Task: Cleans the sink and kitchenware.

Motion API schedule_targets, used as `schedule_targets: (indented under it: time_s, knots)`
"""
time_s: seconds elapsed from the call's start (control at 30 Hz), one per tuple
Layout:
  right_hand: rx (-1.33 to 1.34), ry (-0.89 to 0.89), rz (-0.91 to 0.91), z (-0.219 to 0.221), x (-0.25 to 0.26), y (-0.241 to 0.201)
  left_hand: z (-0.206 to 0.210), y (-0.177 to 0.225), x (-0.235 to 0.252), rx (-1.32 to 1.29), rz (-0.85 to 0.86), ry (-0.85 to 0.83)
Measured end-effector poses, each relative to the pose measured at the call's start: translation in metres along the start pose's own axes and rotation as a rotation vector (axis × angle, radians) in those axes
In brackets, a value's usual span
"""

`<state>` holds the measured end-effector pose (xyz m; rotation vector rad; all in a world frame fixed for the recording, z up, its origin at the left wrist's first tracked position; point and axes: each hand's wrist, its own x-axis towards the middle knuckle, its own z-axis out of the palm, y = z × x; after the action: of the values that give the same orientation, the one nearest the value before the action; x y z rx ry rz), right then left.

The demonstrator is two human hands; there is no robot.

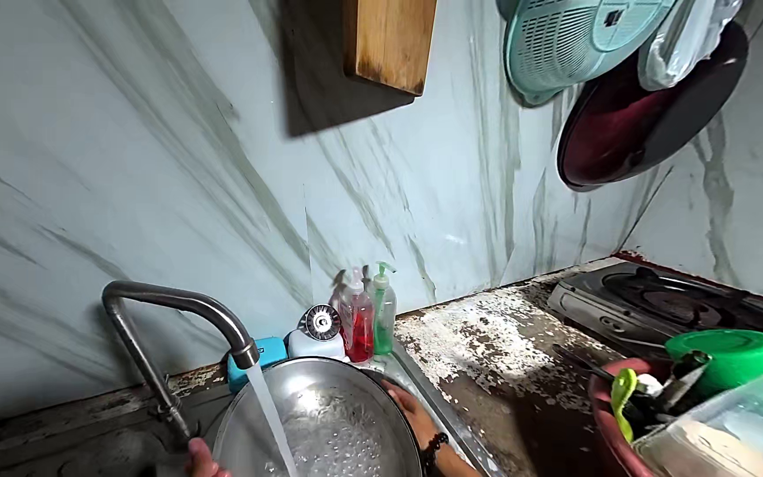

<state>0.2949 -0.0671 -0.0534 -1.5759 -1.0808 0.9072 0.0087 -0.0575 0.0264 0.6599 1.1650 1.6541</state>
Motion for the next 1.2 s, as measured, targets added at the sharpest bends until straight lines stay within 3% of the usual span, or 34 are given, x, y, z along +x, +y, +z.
schedule_targets:
  time_s: [0.1,0.17,0.3,0.4,0.43,0.5,0.53,0.57,0.6,0.67,0.73,0.87,0.97,1.07,1.13,1.2]
  knots:
    - [0.469,0.326,0.379,0.016,0.002,-0.007,0.022,0.019,-0.024,0.033,0.170,-0.048]
    - [0.590,0.349,0.468,0.016,-0.001,-0.012,0.033,0.027,-0.037,0.051,0.279,-0.066]
    - [0.332,0.303,0.474,0.014,-0.020,-0.016,0.037,0.033,-0.042,0.061,0.293,-0.023]
    - [-0.028,0.073,0.463,0.013,-0.025,0.010,0.034,0.033,-0.043,0.060,0.289,-0.011]
    - [-0.115,-0.009,0.339,0.011,-0.027,0.024,0.033,0.035,-0.044,0.059,0.287,-0.027]
    - [0.005,-0.053,-0.240,0.007,-0.026,0.069,0.029,0.038,-0.043,0.063,0.278,-0.049]
    - [0.107,0.024,0.078,0.015,-0.038,0.022,0.026,0.038,-0.042,0.061,0.266,-0.051]
    - [0.185,0.115,0.195,0.021,-0.037,-0.006,0.023,0.039,-0.039,0.051,0.250,-0.045]
    - [0.330,0.169,0.214,0.022,-0.031,-0.024,0.021,0.040,-0.036,0.057,0.231,-0.039]
    - [0.771,0.113,0.251,0.009,-0.002,-0.041,0.016,0.041,-0.031,0.075,0.213,-0.007]
    - [0.912,0.109,0.290,-0.014,0.012,-0.056,0.014,0.039,-0.028,0.063,0.210,0.029]
    - [0.077,0.032,0.271,-0.080,0.008,-0.066,0.015,0.031,-0.024,-0.004,0.203,-0.002]
    - [-0.540,0.306,0.206,-0.131,-0.003,-0.019,0.012,0.024,-0.023,-0.014,0.190,-0.053]
    - [-0.688,0.526,0.356,-0.148,-0.017,0.028,0.010,0.020,-0.019,-0.001,0.176,-0.096]
    - [-0.813,0.420,0.416,-0.138,-0.019,0.031,0.009,0.018,-0.015,0.012,0.176,-0.107]
    - [-0.945,0.273,0.366,-0.113,-0.022,0.022,0.009,0.016,-0.014,0.024,0.175,-0.111]
